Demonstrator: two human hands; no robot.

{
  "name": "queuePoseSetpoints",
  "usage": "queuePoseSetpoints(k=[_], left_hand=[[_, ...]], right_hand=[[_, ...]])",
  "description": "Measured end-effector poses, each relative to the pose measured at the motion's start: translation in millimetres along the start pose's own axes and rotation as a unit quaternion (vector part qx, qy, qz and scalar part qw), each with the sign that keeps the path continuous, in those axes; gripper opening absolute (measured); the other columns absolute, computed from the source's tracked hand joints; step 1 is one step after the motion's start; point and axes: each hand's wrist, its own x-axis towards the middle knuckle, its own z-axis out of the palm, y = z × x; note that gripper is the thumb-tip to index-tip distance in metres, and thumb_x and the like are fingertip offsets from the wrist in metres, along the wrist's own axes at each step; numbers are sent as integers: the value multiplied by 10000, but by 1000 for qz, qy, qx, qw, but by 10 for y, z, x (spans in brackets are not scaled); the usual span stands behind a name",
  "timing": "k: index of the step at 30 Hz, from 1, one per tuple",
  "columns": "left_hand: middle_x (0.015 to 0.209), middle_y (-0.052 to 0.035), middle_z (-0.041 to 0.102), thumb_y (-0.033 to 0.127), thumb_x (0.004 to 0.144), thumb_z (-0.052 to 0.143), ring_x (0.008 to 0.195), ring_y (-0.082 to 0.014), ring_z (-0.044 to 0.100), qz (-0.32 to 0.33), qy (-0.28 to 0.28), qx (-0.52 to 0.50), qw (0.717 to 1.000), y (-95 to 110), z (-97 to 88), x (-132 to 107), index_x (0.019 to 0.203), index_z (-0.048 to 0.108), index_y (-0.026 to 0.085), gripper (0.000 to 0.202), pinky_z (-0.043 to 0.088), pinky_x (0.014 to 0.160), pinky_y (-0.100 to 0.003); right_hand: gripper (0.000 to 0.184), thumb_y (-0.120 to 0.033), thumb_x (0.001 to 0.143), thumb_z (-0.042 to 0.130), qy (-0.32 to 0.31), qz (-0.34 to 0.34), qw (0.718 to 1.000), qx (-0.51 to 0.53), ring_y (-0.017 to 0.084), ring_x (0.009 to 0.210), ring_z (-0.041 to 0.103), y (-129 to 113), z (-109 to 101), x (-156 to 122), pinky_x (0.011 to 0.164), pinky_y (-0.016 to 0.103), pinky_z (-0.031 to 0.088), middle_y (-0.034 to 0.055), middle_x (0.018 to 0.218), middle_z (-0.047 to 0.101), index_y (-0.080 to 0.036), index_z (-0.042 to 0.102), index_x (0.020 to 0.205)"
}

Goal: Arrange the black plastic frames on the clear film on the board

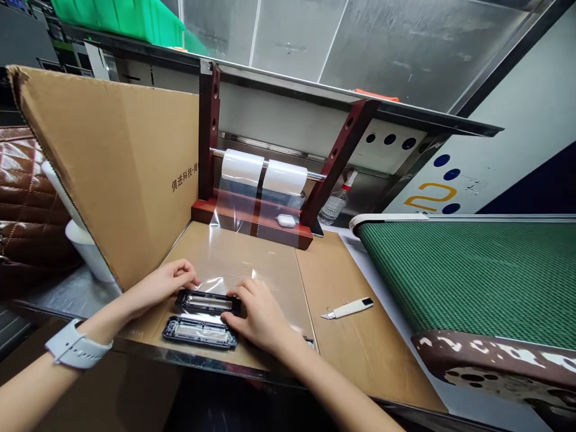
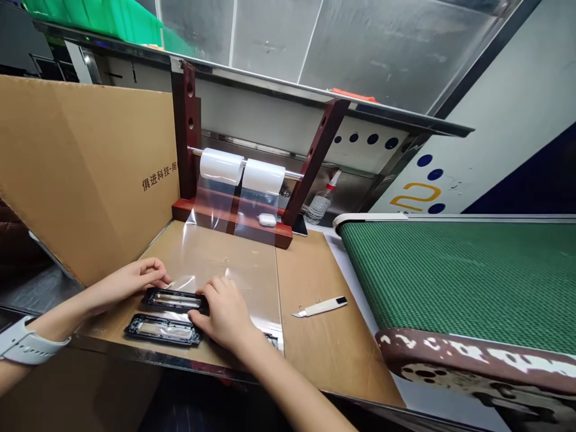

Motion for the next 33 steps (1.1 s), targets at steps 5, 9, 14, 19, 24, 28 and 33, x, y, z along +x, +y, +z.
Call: queuePoseSetpoints(k=[5, 9, 14, 19, 24, 28, 33], left_hand=[[851, -18, 690, 521, 835, 538, 712, -157, 650, -38, -31, -65, 997, -18, 18, 6, 800, 471, 210, 320, 369, 552, -239], [753, 15, 682, 513, 855, 526, 603, -129, 643, -49, -35, -89, 994, -89, 24, 54, 798, 442, 210, 320, 381, 527, -225], [754, 9, 683, 451, 889, 512, 568, -139, 648, -76, -27, -98, 992, -108, 28, 93, 821, 416, 217, 262, 448, 527, -260], [785, -2, 686, 385, 915, 483, 679, -164, 694, -117, 2, -87, 989, -13, 32, 48, 846, 428, 211, 195, 508, 627, -298], [775, 5, 681, 374, 914, 491, 715, -165, 697, -120, 8, -97, 988, 20, 31, 18, 828, 429, 211, 194, 513, 666, -305], [687, 46, 628, 363, 920, 486, 734, -160, 687, -101, 11, -118, 988, 10, 34, 23, 801, 437, 213, 198, 522, 713, -324], [769, 28, 666, 393, 923, 482, 735, -129, 668, -65, 5, -135, 989, 0, 31, 48, 802, 444, 206, 227, 508, 738, -301]], right_hand=[[253, -254, 765, 716, 25, -43, 999, -4, 200, 872, 564, 47, 22, -15, 768, 341, 438, 46, 959, 646, -177, 614, 983], [255, -256, 804, 686, 56, -95, 994, -10, 205, 860, 573, 79, 48, -40, 756, 351, 420, 59, 983, 658, -173, 596, 1027], [233, -242, 823, 654, 108, -98, 989, 3, 210, 875, 571, 64, -2, -69, 772, 354, 420, 62, 967, 659, -171, 593, 1036], [247, -213, 772, 696, 131, -35, 989, 50, 212, 886, 576, 40, -88, -61, 779, 352, 435, 47, 935, 655, -182, 608, 1001], [253, -211, 772, 702, 127, -27, 990, 55, 223, 895, 584, 68, -136, -29, 800, 367, 440, 51, 945, 661, -198, 615, 1009], [250, -197, 773, 700, 110, -23, 993, 38, 230, 898, 581, 97, -174, -26, 804, 374, 440, 56, 947, 662, -195, 618, 1009], [259, -195, 761, 713, 83, -19, 996, 33, 233, 912, 576, 99, -146, -51, 813, 376, 439, 61, 970, 663, -188, 617, 1001]])
